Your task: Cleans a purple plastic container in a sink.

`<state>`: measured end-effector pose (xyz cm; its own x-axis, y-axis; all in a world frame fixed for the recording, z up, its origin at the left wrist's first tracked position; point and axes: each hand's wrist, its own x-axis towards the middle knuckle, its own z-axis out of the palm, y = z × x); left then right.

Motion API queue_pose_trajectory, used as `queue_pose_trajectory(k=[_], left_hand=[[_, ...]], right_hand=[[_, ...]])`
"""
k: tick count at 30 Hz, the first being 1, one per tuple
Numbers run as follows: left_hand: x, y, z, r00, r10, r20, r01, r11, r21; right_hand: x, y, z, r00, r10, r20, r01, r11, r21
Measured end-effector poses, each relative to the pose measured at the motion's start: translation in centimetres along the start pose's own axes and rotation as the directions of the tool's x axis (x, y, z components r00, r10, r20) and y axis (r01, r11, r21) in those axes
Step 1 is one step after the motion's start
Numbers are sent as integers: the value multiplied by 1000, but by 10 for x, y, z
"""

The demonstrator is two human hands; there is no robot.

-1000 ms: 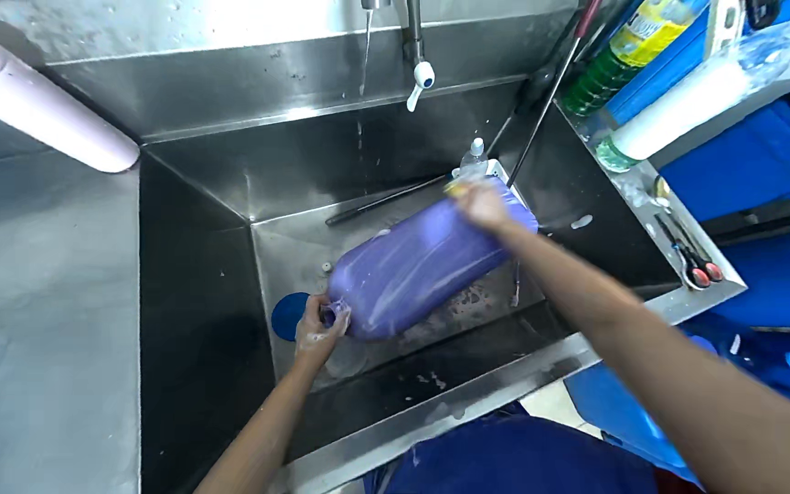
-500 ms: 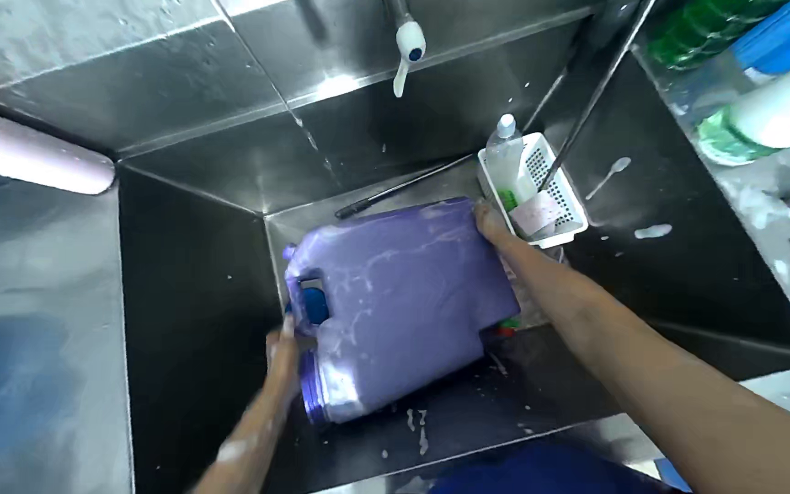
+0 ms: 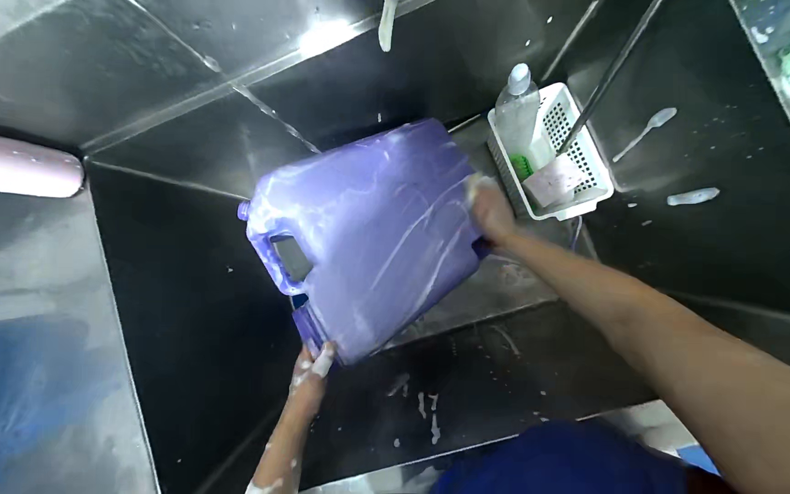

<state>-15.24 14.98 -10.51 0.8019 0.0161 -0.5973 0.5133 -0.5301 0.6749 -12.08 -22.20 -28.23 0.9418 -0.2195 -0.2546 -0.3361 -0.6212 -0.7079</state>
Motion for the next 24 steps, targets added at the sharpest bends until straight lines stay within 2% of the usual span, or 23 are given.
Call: queue_pose_trajectory(k=[1,2,3,4,5,6,7,9,10,11,12,14,15,16,17,18,20,21,22,23,24], left_hand=[[-3,5,9,1000,23,-21,-22,1000,13],[-8,16,17,998,39,-54,-39,999,-3],[-13,27,26,995,41,-86,-45,998,-38],[-21,39,35,995,33,-93,-40,996,-84],[-34,53,44,997,30,-77,-39,991,-127],[-50,70,52,998,36,-54,-46,982,-185],[-66,86,55,999,43,-33,-50,962,-268],[-88,109,45,999,50,-11,-49,872,-486],[-93,117,35,999,31,23,-12,810,-587],[-93,119,25,998,-13,60,49,753,-656],[-86,115,19,993,-82,86,119,708,-696],[-58,93,20,975,-197,101,204,623,-755],[-46,83,24,971,-230,67,197,608,-769],[-35,80,27,967,-253,20,173,598,-783],[-28,83,27,963,-270,-15,151,581,-800],[-24,88,25,962,-272,-27,137,565,-814],[-21,93,17,980,-198,12,123,563,-817],[-18,90,13,988,-147,41,122,599,-791],[-15,86,9,992,-113,57,118,666,-736],[-14,77,1,996,-58,68,88,775,-626],[-12,63,-7,998,-1,70,34,884,-467]], right_hand=[[18,20,-12,974,226,10,-226,974,20],[26,18,-17,936,352,-12,-350,935,58],[23,-5,-18,928,366,-65,-360,929,83],[6,-39,-18,954,272,-122,-261,960,102],[-24,-78,-15,978,90,-187,-68,990,121],[-58,-121,-16,967,-137,-214,165,979,122],[-96,-166,-24,910,-363,-200,391,913,120],[-160,-233,-52,715,-685,-142,697,715,59],[-177,-240,-60,635,-757,-153,766,642,5],[-177,-230,-65,612,-769,-187,772,632,-71],[-164,-206,-73,660,-726,-194,714,686,-139],[-113,-148,-98,852,-498,-161,448,853,-267],[-94,-127,-107,916,-367,-160,304,898,-318],[-87,-125,-108,948,-265,-175,194,920,-340],[-91,-142,-97,950,-244,-196,163,920,-355],[-108,-168,-66,920,-324,-220,223,896,-385],[-150,-241,-2,847,-513,-143,453,835,-312],[-163,-264,14,807,-582,-99,544,798,-258],[-167,-270,15,808,-586,-63,562,798,-216],[-163,-258,3,857,-514,-44,496,845,-201],[-149,-227,-15,902,-418,-109,388,894,-223]])
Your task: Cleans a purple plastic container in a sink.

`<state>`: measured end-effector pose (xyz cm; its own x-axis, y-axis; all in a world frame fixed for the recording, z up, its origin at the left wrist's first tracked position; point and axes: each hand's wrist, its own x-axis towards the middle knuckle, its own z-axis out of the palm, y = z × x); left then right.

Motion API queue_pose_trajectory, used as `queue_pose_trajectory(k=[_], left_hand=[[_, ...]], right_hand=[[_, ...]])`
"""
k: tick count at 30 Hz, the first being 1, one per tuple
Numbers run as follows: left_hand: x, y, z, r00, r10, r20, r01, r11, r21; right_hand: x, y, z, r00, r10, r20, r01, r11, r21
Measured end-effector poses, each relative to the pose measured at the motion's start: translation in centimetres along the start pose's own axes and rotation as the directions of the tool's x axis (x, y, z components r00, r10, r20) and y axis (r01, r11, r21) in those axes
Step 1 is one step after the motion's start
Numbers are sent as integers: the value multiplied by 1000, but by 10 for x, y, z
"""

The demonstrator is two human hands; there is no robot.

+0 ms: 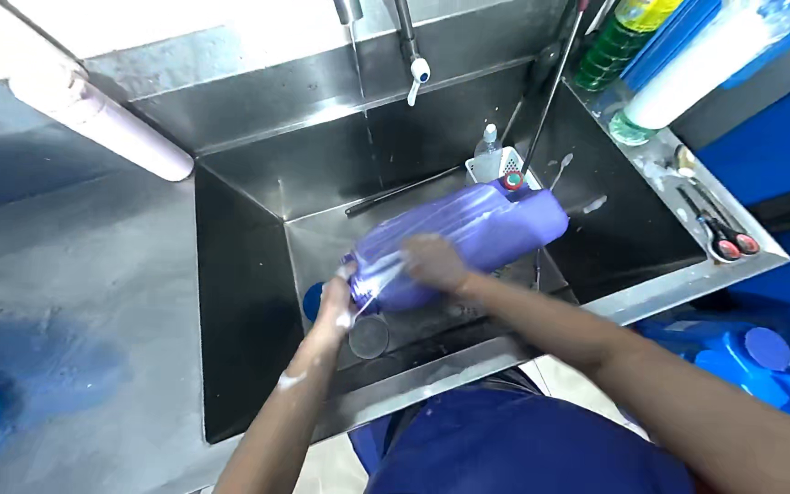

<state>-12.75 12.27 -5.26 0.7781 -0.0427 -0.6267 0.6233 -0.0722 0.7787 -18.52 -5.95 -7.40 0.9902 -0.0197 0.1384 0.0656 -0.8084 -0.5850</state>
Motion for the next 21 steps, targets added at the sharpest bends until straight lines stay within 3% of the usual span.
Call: queue_pose_trajectory(k=[2,4,5,6,8,10,14,16,18,21], left_hand=[[14,-29,-27,997,67,37,-76,940,332],[25,-44,-37,993,118,2,-107,893,436],[29,-43,-41,991,134,-10,-114,882,458],[32,-40,-49,990,141,-24,-113,871,477],[39,-30,-75,988,145,-46,-100,849,519],[46,-24,-101,983,171,-63,-111,836,537],[60,-29,-118,974,188,-126,-88,827,556],[68,-34,-120,970,206,-127,-100,820,564],[73,-39,-123,969,215,-120,-114,824,555],[71,-35,-127,974,198,-106,-124,866,484]], right_hand=[[4,90,-26,937,320,-142,-335,937,-102],[16,113,-47,808,555,-198,-577,813,-75],[18,95,-34,812,536,-230,-562,825,-61],[14,66,-3,876,413,-248,-436,899,-44],[-1,2,58,997,65,-36,-65,998,-19],[-4,-22,60,975,-92,200,81,995,59],[-16,71,-13,922,246,299,-204,965,-167],[-41,97,-26,919,224,323,-153,961,-232],[-68,105,-37,926,192,326,-152,978,-145],[-81,149,-76,873,334,355,-354,935,-10]])
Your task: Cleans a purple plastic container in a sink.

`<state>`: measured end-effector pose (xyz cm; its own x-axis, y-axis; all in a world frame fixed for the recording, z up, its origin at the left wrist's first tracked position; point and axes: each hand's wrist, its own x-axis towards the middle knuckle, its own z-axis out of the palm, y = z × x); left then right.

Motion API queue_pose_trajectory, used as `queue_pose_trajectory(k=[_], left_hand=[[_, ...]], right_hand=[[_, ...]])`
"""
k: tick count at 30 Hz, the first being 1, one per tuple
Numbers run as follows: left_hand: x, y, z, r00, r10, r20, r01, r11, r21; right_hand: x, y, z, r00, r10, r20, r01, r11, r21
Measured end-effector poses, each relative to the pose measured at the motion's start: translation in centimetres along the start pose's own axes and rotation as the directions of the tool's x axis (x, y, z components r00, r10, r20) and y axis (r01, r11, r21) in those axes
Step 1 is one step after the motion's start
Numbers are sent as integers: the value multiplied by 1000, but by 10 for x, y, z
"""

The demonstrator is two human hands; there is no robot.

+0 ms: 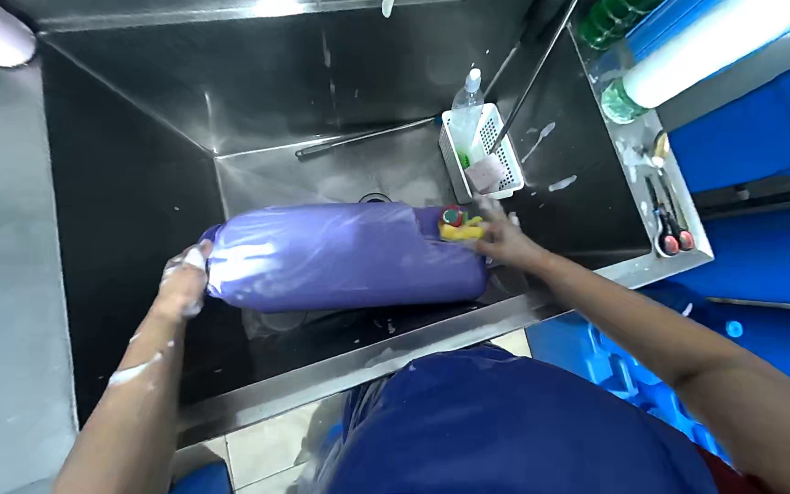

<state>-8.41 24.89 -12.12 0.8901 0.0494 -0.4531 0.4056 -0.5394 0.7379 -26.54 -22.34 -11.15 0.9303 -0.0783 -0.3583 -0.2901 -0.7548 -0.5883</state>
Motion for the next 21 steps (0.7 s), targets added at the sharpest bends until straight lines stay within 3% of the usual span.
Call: queue_pose_trajectory(k=[2,4,6,7,8,9,11,12,14,15,16,18,19,21], left_hand=[[-4,-5,-1,996,12,86,6,980,-198],[-11,2,7,993,-5,119,53,916,-397],[-27,46,30,994,-103,45,113,904,-412],[-38,78,43,989,-139,55,150,903,-404],[-46,113,54,984,-148,103,177,899,-401],[-49,144,62,974,-146,174,207,887,-412],[-49,185,70,954,-131,269,242,865,-440],[-47,193,72,963,-150,226,237,870,-432],[-38,183,77,986,-158,57,168,899,-405],[-27,172,81,987,-158,-25,133,897,-421],[-14,162,82,982,-171,-82,118,891,-439],[10,153,84,973,-198,-119,122,879,-461],[17,152,87,973,-197,-120,122,881,-457],[15,149,94,985,-119,-127,61,921,-385]], right_hand=[[14,42,-32,992,130,4,-128,984,-125],[36,50,-60,993,91,-81,-100,988,-119],[60,-3,-59,965,-187,-185,196,980,32],[73,-40,-32,906,-356,-227,377,925,56],[88,-80,6,807,-508,-301,537,843,19],[104,-124,43,662,-629,-409,668,742,-60],[106,-209,42,617,-708,-342,742,669,-46],[108,-217,32,607,-708,-360,749,662,-39],[137,-159,12,628,-628,-459,662,741,-109],[165,-108,0,673,-541,-503,540,825,-165],[191,-59,-12,765,-396,-509,368,916,-160],[227,-8,-17,868,-104,-485,98,994,-38],[226,-15,1,862,-54,-503,81,996,31],[192,-80,54,838,-186,-512,290,948,129]])
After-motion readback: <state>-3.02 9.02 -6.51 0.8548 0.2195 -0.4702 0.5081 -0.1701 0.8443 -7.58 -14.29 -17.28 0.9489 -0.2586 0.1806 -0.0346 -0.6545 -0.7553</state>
